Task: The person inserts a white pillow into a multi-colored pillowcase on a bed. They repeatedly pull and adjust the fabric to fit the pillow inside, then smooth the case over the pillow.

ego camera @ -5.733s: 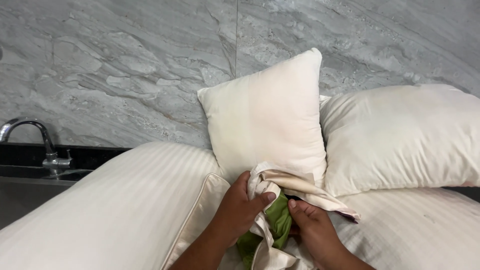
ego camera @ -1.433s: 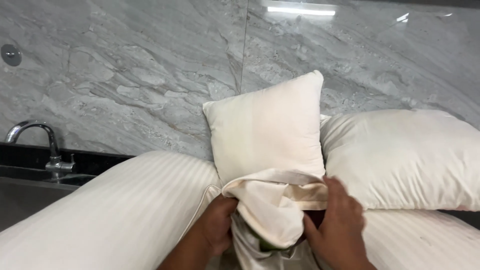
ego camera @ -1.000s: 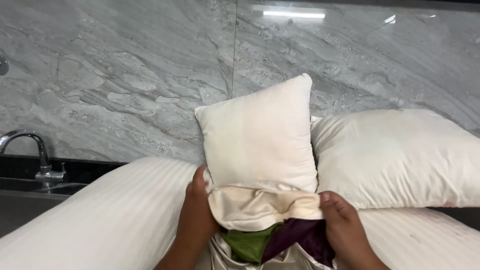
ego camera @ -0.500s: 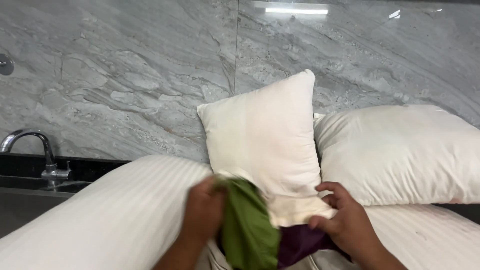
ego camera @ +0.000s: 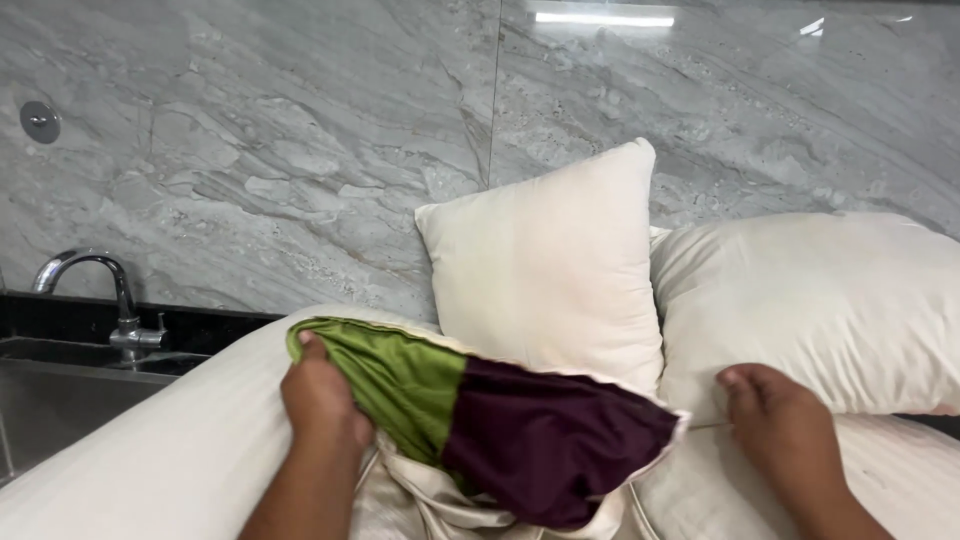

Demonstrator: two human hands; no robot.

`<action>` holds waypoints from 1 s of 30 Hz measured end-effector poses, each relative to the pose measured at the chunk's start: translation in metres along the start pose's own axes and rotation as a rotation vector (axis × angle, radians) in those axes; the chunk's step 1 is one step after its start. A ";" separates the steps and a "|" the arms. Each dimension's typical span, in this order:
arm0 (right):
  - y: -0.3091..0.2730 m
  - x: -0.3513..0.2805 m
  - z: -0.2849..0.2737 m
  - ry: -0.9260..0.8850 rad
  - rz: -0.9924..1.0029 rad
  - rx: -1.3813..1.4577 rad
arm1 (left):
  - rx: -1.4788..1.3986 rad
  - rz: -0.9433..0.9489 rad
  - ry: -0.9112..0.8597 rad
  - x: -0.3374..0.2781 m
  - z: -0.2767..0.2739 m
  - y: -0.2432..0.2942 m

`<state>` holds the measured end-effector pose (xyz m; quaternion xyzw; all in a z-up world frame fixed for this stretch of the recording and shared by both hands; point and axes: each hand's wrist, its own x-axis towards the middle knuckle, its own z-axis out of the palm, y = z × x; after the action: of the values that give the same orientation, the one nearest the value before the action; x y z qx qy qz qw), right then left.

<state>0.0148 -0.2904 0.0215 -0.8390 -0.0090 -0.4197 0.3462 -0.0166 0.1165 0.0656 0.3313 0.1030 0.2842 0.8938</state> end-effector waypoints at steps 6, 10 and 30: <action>-0.006 -0.020 0.026 -0.465 0.064 0.374 | 0.150 0.041 -0.097 0.027 -0.010 -0.021; -0.068 -0.045 0.019 -0.741 0.007 -0.297 | 0.212 0.137 -0.105 0.021 -0.010 -0.023; -0.032 -0.114 0.017 -0.859 -0.455 -0.033 | 2.201 0.624 -0.983 -0.040 0.001 -0.065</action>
<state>-0.0573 -0.2249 -0.0479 -0.9185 -0.3277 -0.1007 0.1971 -0.0202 0.0528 0.0244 0.9853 -0.1420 0.0929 -0.0202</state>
